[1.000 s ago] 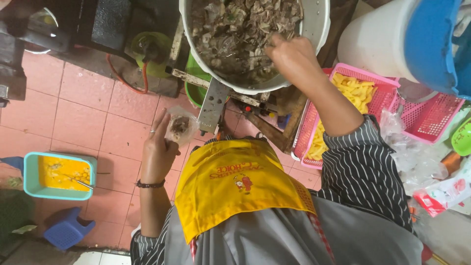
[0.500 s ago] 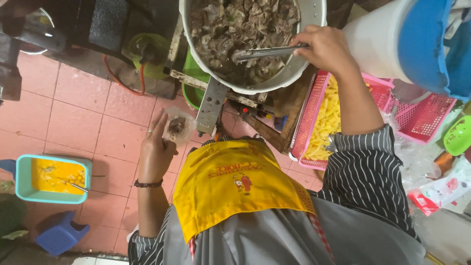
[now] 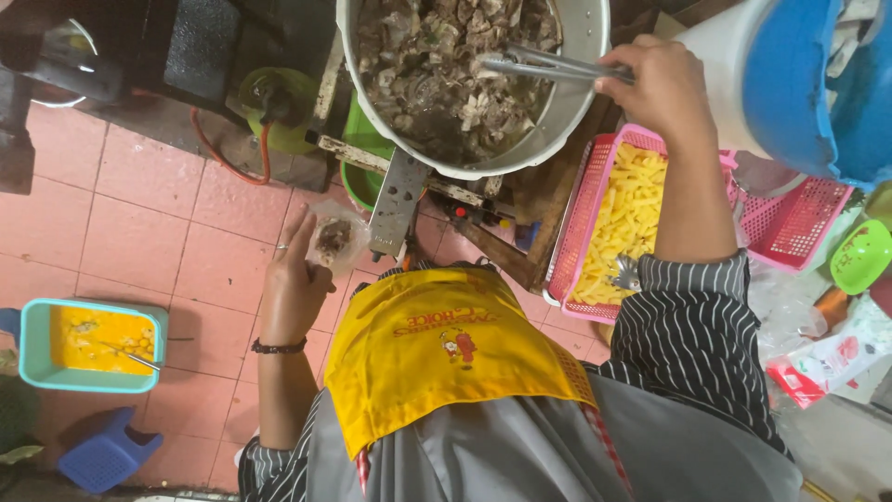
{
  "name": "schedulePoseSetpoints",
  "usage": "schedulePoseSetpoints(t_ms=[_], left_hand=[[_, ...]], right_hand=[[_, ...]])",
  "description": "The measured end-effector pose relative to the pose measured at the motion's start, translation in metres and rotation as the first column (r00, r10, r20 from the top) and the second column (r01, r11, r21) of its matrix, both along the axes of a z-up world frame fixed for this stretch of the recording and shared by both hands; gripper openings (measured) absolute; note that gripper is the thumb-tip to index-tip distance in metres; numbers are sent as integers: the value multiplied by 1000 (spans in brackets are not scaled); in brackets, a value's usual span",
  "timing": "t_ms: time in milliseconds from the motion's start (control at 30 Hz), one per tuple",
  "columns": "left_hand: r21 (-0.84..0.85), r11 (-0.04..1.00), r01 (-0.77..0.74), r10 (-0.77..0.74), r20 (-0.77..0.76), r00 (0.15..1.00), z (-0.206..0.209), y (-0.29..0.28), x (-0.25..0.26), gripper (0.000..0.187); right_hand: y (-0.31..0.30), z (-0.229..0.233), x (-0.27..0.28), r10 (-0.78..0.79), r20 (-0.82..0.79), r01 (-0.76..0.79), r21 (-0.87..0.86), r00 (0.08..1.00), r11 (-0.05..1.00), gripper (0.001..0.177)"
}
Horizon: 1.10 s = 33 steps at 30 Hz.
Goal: Portioning cooked meat and vegetables into plastic bags and straining boiled carrots.
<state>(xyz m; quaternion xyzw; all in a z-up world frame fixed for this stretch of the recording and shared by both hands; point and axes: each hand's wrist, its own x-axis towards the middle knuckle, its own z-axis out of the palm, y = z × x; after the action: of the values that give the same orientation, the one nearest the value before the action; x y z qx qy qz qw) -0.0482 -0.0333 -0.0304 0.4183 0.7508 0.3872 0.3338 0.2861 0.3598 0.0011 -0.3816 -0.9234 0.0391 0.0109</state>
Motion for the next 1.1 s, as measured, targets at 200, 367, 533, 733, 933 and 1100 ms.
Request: schedulePoseSetpoints(t_ms=[200, 367, 533, 733, 933, 1100], left_hand=[[53, 999, 2, 0, -28, 1000, -6, -4, 0, 70], [20, 1000, -13, 13, -15, 1000, 3, -1, 0, 71], [33, 999, -20, 20, -13, 1000, 4, -2, 0, 72], [71, 997, -4, 7, -38, 999, 4, 2, 1, 69], [96, 995, -12, 11, 12, 1000, 18, 12, 1, 72], [93, 993, 67, -48, -193, 980, 27, 21, 2, 68]], right_hand=[[-29, 17, -11, 15, 100, -51, 365, 995, 930, 26], [-31, 28, -15, 50, 236, -147, 412, 970, 899, 28], [-39, 45, -20, 46, 353, -244, 541, 935, 805, 14], [-22, 7, -33, 132, 403, -375, 614, 906, 695, 6], [-6, 4, 5, 145, 353, -314, 490, 925, 813, 8], [-24, 19, 27, 104, -253, -133, -101, 962, 986, 28]])
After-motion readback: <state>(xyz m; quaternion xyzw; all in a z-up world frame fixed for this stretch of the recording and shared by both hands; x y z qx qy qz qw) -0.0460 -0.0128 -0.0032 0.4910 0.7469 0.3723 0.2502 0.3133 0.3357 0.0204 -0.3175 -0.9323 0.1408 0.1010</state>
